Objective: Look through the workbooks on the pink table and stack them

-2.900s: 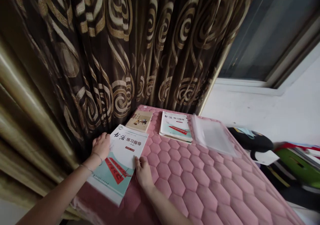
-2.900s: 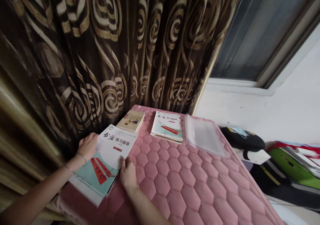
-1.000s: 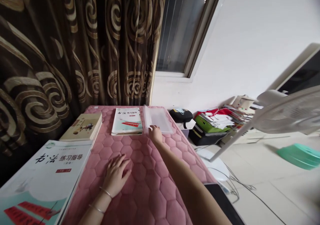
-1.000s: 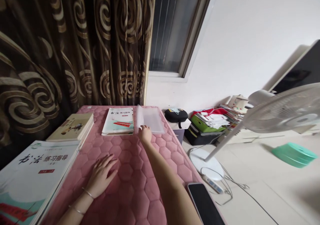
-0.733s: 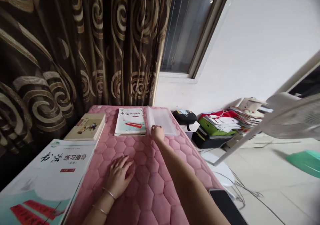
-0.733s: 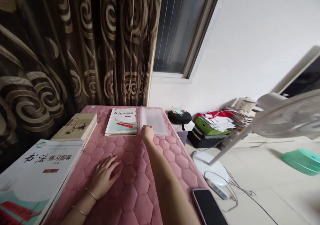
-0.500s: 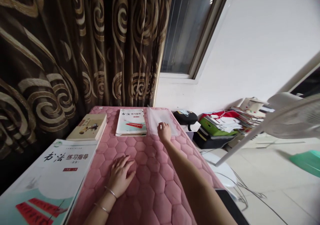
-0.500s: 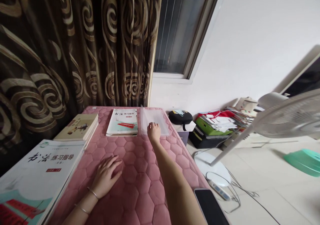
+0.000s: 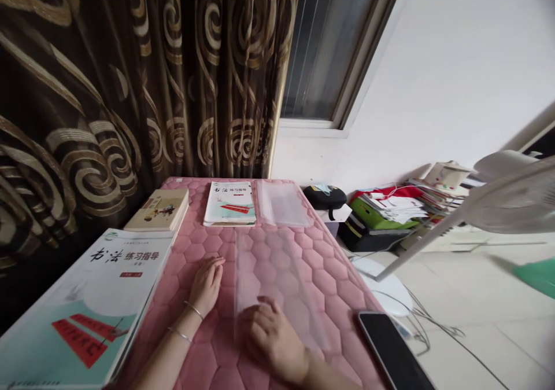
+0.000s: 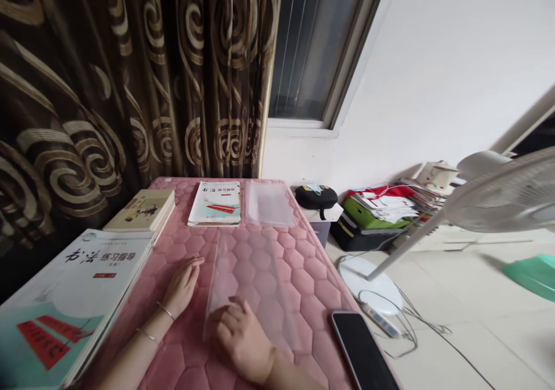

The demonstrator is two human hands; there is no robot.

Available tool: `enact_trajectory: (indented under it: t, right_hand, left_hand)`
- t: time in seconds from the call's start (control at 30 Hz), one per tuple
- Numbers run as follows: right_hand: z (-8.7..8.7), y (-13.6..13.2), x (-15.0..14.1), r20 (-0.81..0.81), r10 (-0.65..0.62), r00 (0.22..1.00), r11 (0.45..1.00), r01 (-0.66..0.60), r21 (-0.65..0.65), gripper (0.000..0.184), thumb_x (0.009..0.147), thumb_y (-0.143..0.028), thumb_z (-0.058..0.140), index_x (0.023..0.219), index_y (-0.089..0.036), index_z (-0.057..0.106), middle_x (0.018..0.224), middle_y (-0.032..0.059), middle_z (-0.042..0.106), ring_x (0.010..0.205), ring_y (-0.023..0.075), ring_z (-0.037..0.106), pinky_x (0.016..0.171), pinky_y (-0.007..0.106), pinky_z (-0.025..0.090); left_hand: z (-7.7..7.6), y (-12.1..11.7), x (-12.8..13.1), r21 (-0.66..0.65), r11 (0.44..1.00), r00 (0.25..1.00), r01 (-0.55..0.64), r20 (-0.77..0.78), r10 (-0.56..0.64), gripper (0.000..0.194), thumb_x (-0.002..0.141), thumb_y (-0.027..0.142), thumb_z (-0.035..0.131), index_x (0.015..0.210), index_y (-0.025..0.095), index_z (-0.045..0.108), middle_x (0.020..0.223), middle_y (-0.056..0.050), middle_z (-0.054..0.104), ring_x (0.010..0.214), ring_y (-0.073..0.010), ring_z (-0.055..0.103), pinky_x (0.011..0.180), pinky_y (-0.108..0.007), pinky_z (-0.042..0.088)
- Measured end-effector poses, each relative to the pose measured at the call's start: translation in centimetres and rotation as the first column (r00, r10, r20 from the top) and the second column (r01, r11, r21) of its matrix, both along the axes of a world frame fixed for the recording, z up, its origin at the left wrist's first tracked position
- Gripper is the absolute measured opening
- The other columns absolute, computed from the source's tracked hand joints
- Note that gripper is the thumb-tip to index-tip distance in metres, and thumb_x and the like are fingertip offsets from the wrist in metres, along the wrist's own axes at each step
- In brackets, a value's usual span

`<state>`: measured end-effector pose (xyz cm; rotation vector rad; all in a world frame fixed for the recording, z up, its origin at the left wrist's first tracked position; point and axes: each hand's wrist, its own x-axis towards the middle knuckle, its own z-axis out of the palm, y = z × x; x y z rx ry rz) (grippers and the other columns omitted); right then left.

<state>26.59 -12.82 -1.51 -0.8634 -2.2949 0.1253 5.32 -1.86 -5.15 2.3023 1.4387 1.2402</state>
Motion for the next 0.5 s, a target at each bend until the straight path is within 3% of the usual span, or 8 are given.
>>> enact_trajectory:
  t: [0.13, 0.2, 0.3, 0.33, 0.4, 0.43, 0.5]
  right_hand:
    - [-0.6, -1.7, -1.6, 0.026, 0.099, 0.995, 0.992, -0.097, -0.078, 0.02, 0.091, -0.017, 0.049, 0.1, -0.028, 0.063, 0.097, 0.0023, 0.071, 0.088, 0.0154, 0.063, 0.102, 0.04, 0.036]
    - [0.3, -1.6, -1.3, 0.026, 0.14, 0.99, 0.979, -0.134, -0.155, 0.016, 0.088, -0.027, 0.056, 0.1, -0.028, 0.065, 0.098, 0.0024, 0.071, 0.09, 0.0167, 0.063, 0.099, 0.039, 0.039]
    - [2.7, -0.1, 0.7, -0.009, 0.139, 0.99, 0.947, -0.136, -0.292, 0.022, 0.085, -0.037, 0.058, 0.104, -0.028, 0.067, 0.104, 0.0029, 0.069, 0.097, 0.0182, 0.062, 0.093, 0.033, 0.044]
    - [3.4, 0.7, 1.8, -0.029, 0.075, 0.997, 0.939, -0.081, -0.336, 0.023, 0.087, -0.035, 0.055, 0.104, -0.027, 0.067, 0.106, 0.0036, 0.069, 0.099, 0.0185, 0.062, 0.09, 0.032, 0.045]
    - [4.2, 2.8, 4.4, -0.066, -0.23, 0.971, 0.892, 0.183, -0.413, 0.027, 0.09, -0.031, 0.046, 0.107, -0.025, 0.066, 0.11, 0.0063, 0.068, 0.098, 0.0194, 0.063, 0.085, 0.032, 0.048]
    - [4.2, 3.9, 5.9, -0.063, -0.429, 0.901, 0.818, 0.358, -0.451, 0.028, 0.09, -0.032, 0.045, 0.106, -0.023, 0.066, 0.11, 0.0082, 0.067, 0.093, 0.02, 0.065, 0.079, 0.031, 0.049]
    - [3.5, 5.7, 8.6, 0.071, -0.719, 0.692, 0.572, 0.646, -0.505, 0.027, 0.088, -0.032, 0.048, 0.103, -0.019, 0.066, 0.106, 0.0121, 0.068, 0.084, 0.0218, 0.067, 0.071, 0.032, 0.049]
  left_hand:
    - [0.1, 0.0, -0.1, -0.024, 1.0, 1.0, -0.006, 0.01, 0.007, 0.035, 0.096, 0.031, 0.033, 0.108, 0.019, 0.064, 0.112, -0.009, 0.07, 0.109, -0.0182, 0.063, 0.1, -0.04, 0.05]
    - [0.5, -0.3, 0.1, -0.017, 1.0, 1.0, -0.002, -0.022, 0.002, 0.031, 0.095, 0.032, 0.038, 0.106, 0.02, 0.064, 0.113, -0.009, 0.069, 0.111, -0.0196, 0.062, 0.1, -0.041, 0.05]
    - [0.9, -0.7, 0.4, -0.018, 1.0, 0.995, -0.016, -0.099, 0.014, 0.025, 0.09, 0.033, 0.048, 0.104, 0.022, 0.065, 0.116, -0.009, 0.067, 0.113, -0.0223, 0.061, 0.101, -0.044, 0.049]
    - [1.0, -0.9, 0.5, -0.02, 0.999, 0.992, -0.026, -0.123, 0.023, 0.024, 0.089, 0.032, 0.05, 0.104, 0.022, 0.065, 0.117, -0.009, 0.067, 0.114, -0.0231, 0.06, 0.101, -0.045, 0.048]
    - [1.0, -1.0, 0.6, -0.019, 0.999, 0.986, -0.042, -0.161, 0.038, 0.024, 0.086, 0.028, 0.052, 0.104, 0.021, 0.065, 0.119, -0.009, 0.066, 0.116, -0.0244, 0.059, 0.102, -0.046, 0.047]
    - [1.0, -1.0, 0.6, -0.017, 0.999, 0.984, -0.044, -0.174, 0.041, 0.024, 0.085, 0.027, 0.053, 0.104, 0.021, 0.066, 0.12, -0.009, 0.065, 0.116, -0.0248, 0.058, 0.103, -0.046, 0.047]
    - [0.9, -0.9, 0.5, -0.014, 0.999, 0.981, -0.045, -0.191, 0.041, 0.024, 0.084, 0.025, 0.053, 0.104, 0.021, 0.066, 0.12, -0.009, 0.065, 0.116, -0.025, 0.058, 0.104, -0.047, 0.046]
